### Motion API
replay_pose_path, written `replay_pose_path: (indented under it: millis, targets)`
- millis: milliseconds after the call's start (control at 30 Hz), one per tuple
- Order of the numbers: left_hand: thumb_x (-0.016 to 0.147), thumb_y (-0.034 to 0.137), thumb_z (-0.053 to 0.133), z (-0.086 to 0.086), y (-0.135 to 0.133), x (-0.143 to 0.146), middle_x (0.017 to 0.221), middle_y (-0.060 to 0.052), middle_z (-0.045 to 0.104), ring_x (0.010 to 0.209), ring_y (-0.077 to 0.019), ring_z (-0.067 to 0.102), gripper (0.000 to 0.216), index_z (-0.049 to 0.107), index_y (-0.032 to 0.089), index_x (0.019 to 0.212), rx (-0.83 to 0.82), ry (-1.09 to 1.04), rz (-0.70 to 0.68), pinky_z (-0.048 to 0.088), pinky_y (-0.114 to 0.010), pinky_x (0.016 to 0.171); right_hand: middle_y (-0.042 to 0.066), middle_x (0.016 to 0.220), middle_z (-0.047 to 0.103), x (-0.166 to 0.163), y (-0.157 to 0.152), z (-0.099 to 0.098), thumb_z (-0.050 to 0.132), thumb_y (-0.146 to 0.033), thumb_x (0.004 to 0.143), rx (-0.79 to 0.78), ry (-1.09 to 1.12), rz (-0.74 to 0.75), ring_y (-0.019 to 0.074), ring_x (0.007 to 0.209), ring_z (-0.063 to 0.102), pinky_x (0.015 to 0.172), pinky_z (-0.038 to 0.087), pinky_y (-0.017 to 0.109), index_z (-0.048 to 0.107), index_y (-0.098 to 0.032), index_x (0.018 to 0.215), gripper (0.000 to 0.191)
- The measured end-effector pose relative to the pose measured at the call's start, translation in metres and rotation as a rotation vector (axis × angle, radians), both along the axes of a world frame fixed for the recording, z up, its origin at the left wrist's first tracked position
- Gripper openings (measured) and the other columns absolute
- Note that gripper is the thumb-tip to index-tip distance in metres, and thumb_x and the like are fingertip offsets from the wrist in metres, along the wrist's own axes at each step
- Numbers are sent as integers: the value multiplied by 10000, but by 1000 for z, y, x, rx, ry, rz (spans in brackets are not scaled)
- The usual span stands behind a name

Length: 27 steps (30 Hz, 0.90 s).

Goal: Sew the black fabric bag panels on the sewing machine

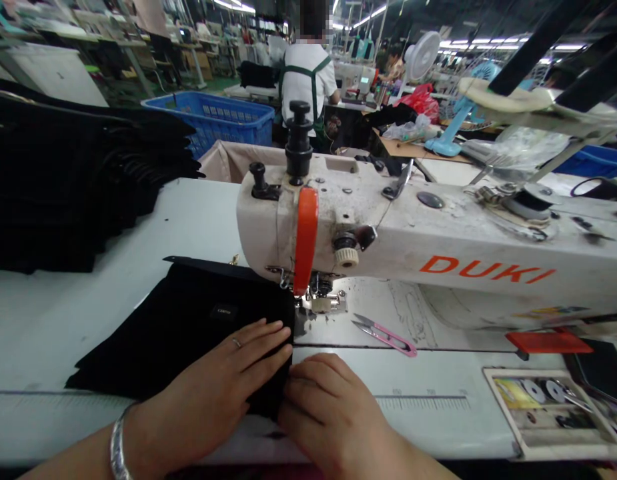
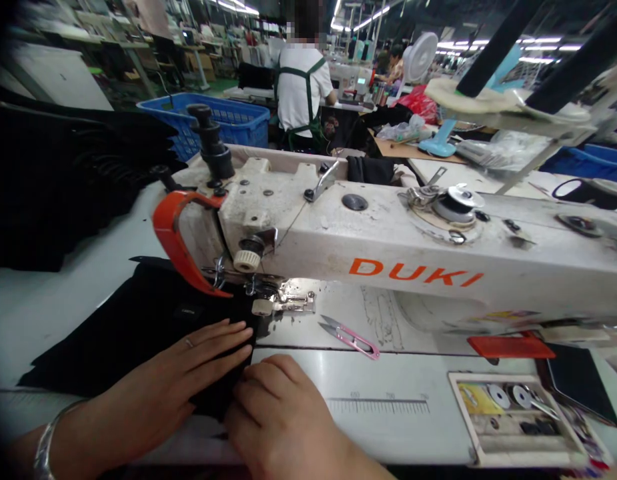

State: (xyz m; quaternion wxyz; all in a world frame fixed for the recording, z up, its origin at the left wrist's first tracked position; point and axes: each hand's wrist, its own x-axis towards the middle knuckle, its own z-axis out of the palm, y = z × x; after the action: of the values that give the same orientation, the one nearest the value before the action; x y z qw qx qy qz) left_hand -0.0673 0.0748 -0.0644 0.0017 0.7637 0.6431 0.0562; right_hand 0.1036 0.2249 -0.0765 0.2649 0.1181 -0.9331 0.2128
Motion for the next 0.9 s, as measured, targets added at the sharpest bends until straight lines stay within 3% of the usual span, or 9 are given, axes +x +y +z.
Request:
replay_pose_path:
  millis: [133,300,433,567,633,700,800,900]
  targets:
    - [624,-36,510,-1,1,-7,1584,-57,425,1497,-257,304,880,437,141,1483,-9,-79,11,298,-479,1253,39,841,684,-2,1,3,447,-215,1069,-11,-55,-10,189,910,608,839,503,349,674,-155,915,281]
    - [685,-38,473,-4,11,-20,1545,-46,482,1475,-230,369,827,471,201,1477,17,-270,47,342,-487,1232,31,970,719,-6,1,0,524,-184,1041,-43,-114,-87,194,957,614,835,500,349,655,-175,906,188]
    - [948,105,466,-3,13,-32,1427,-14,610,1366,-213,530,485,590,282,1383,62,-598,230,423,-457,1179,52,1190,700,-5,0,-4,552,-173,1020,-83,-116,-126,194,1016,607,882,511,345,642,-173,1044,93]
    - [1025,347,508,4,12,-37,1311,2,694,1237,-221,642,316,658,294,1299,102,-784,427,498,-416,1112,67,1119,702,-3,1,-1,528,-132,1009,-125,-144,-140,203,957,603,838,519,338,621,-152,1102,133]
    - [1020,339,514,4,10,-37,1319,20,689,1239,-210,641,318,649,310,1307,115,-764,419,497,-397,1113,71,1093,699,-3,1,1,490,-127,1025,-78,-151,-116,205,926,595,798,517,339,623,-150,1163,193]
    - [999,227,497,2,8,-34,1383,26,645,1295,-197,597,395,597,319,1370,99,-678,346,464,-398,1144,73,1061,700,-2,1,2,456,-130,1041,-34,-139,-82,204,918,594,788,516,343,641,-147,1152,216]
    - [823,-6,429,-4,4,-28,1524,9,511,1422,-197,460,720,483,290,1477,66,-447,177,395,-435,1195,67,1041,700,-2,0,1,467,-146,1044,-14,-114,-62,208,988,597,846,511,352,659,-155,1024,193]
    - [688,-48,414,-6,4,-25,1571,-27,450,1469,-215,386,873,427,229,1516,70,-293,65,376,-444,1208,69,1129,681,-3,-1,-1,511,-144,1017,-31,-119,-114,222,1078,578,913,496,371,641,-169,996,135]
